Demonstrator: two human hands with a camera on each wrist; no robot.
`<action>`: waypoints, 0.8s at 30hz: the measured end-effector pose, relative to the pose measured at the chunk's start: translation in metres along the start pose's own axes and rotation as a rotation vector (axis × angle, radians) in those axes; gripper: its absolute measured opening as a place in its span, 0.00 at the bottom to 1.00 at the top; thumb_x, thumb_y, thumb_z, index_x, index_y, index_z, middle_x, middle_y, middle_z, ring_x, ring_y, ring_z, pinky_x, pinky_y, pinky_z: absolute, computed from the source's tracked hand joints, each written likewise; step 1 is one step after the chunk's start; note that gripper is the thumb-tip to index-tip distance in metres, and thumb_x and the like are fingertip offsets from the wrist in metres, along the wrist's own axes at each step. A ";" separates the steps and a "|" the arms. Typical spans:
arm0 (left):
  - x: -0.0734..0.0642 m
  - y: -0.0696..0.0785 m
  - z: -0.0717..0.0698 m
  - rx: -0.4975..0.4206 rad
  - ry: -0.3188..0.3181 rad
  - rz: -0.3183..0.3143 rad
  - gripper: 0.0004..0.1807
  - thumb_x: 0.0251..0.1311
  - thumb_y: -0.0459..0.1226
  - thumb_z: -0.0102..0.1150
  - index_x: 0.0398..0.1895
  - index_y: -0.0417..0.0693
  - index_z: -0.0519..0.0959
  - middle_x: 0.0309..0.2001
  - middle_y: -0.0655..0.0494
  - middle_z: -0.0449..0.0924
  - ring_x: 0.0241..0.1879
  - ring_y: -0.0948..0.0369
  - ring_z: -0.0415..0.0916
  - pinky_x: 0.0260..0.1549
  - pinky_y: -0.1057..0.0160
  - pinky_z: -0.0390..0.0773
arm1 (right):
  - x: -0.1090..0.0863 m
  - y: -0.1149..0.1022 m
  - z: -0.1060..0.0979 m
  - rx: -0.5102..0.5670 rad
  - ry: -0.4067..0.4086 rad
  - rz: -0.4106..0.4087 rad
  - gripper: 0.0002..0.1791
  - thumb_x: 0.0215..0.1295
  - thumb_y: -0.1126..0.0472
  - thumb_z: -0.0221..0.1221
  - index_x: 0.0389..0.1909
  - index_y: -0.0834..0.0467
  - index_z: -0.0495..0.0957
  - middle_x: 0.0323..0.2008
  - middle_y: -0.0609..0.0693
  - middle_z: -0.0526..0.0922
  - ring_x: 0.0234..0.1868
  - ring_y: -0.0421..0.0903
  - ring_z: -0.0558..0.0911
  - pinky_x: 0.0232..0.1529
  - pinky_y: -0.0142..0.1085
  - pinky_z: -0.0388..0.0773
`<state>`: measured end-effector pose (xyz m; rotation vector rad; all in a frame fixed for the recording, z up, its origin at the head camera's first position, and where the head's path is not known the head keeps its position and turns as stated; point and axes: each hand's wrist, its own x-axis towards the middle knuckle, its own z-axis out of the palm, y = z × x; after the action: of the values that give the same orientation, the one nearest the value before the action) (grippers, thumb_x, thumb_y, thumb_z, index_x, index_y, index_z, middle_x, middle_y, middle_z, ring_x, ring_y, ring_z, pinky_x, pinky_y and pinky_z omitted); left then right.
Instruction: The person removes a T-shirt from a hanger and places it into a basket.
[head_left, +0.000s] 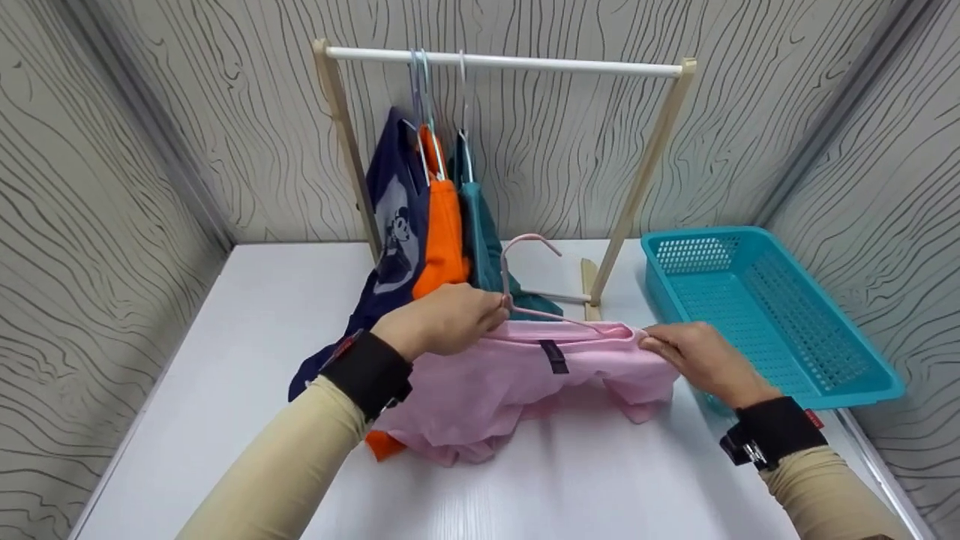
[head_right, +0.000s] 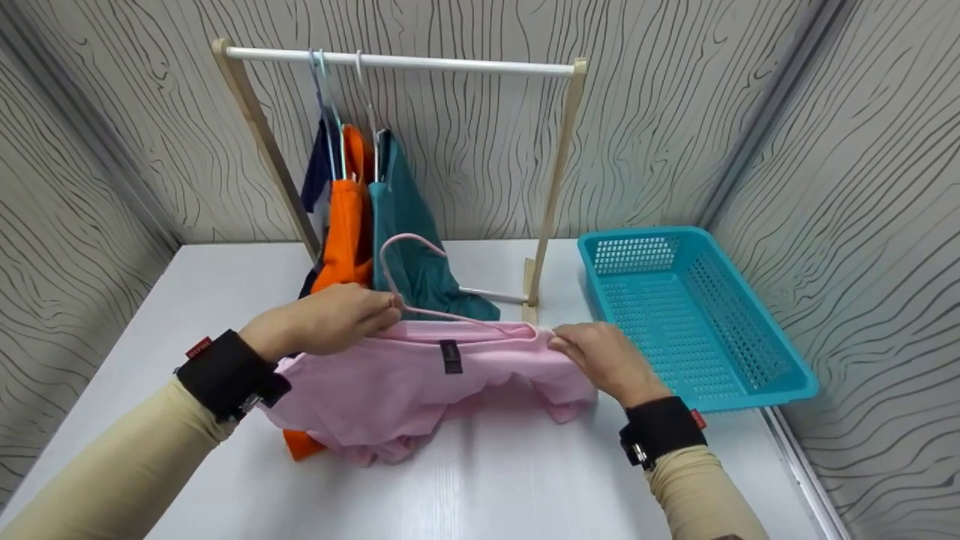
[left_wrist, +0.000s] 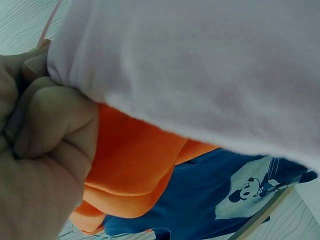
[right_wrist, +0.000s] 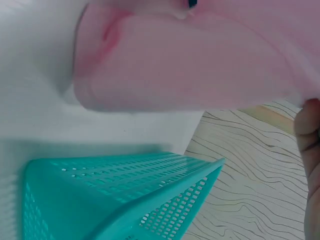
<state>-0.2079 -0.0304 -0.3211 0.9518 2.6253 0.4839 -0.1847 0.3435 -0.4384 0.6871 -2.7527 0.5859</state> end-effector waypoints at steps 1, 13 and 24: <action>-0.001 0.000 0.000 -0.001 -0.001 0.007 0.12 0.74 0.47 0.44 0.43 0.52 0.75 0.27 0.58 0.69 0.33 0.59 0.73 0.36 0.64 0.71 | 0.000 0.002 0.000 -0.010 -0.013 0.004 0.07 0.65 0.60 0.61 0.42 0.54 0.85 0.34 0.46 0.88 0.31 0.37 0.81 0.36 0.35 0.83; 0.002 0.010 0.006 -0.039 -0.076 0.112 0.13 0.74 0.47 0.44 0.44 0.53 0.76 0.31 0.59 0.72 0.35 0.60 0.72 0.36 0.67 0.69 | 0.001 0.010 0.007 0.022 -0.133 0.238 0.09 0.70 0.60 0.56 0.44 0.58 0.82 0.32 0.50 0.85 0.32 0.44 0.78 0.35 0.38 0.78; -0.003 0.001 0.008 -0.063 -0.086 0.103 0.11 0.74 0.46 0.45 0.44 0.53 0.75 0.32 0.59 0.72 0.36 0.60 0.72 0.40 0.66 0.71 | -0.001 0.016 0.017 0.117 -0.116 0.275 0.07 0.72 0.58 0.53 0.39 0.55 0.80 0.23 0.47 0.75 0.22 0.39 0.70 0.22 0.30 0.69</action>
<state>-0.2017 -0.0299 -0.3268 1.0672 2.4788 0.5344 -0.1934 0.3495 -0.4586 0.3766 -2.9648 0.7921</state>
